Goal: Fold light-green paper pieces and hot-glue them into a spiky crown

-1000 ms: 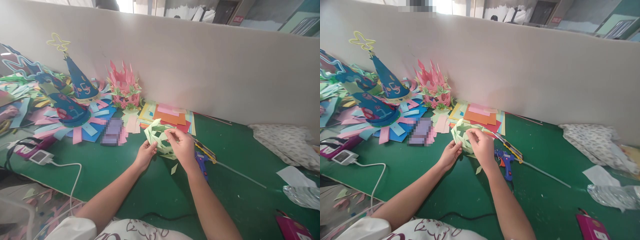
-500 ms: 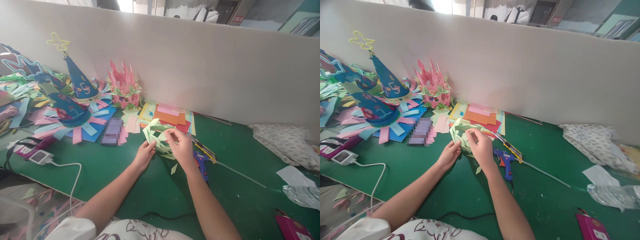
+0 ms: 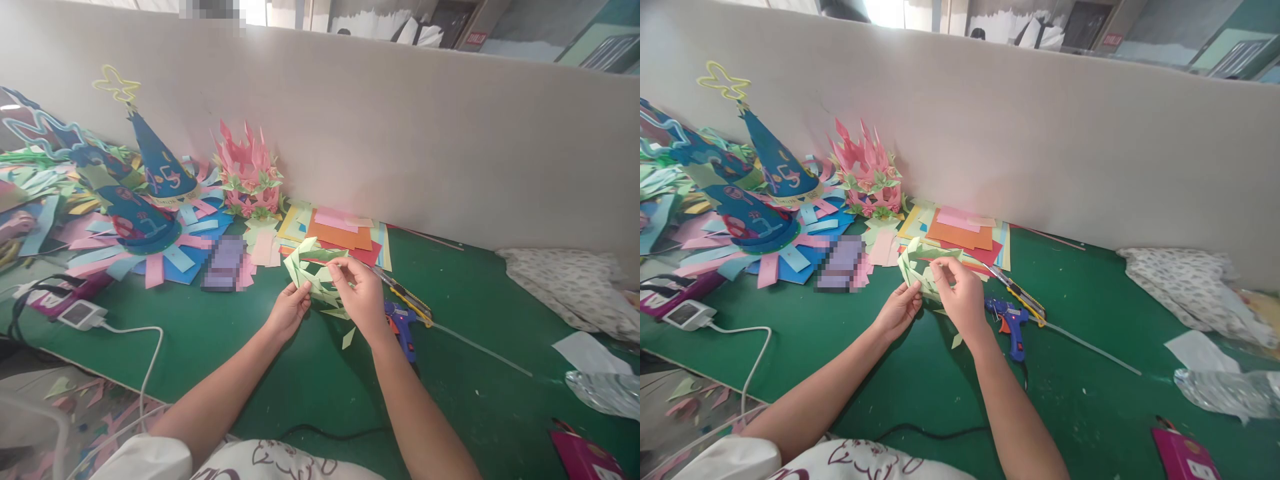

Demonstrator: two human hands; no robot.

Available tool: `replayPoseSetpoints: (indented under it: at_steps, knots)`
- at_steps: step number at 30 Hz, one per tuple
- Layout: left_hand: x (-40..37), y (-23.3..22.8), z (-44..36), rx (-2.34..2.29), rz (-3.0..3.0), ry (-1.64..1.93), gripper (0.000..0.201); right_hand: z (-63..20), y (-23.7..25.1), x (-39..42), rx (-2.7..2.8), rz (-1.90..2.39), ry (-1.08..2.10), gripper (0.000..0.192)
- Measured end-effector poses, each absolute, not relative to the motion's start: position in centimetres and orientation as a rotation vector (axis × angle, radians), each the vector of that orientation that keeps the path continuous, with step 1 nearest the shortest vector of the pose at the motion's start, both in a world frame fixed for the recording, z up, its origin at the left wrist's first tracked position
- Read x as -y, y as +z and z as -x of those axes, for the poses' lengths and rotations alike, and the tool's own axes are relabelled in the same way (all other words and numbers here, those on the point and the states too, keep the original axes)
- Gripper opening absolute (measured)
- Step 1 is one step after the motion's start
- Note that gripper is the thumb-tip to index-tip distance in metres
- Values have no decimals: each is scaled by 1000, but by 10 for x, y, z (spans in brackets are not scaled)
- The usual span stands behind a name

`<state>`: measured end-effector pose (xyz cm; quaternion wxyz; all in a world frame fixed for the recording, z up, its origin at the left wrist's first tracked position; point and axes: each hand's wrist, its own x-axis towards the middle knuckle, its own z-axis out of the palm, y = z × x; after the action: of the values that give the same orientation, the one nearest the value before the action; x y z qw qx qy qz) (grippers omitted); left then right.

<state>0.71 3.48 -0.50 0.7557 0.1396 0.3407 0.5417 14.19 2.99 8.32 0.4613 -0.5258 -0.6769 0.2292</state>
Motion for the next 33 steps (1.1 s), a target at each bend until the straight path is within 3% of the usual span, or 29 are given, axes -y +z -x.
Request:
replayPoseSetpoints:
  at_steps: [33]
  knots:
    - [-34,-2,-6,-707,-270,1189,28,-138,79,-36,1633,1281,708,22]
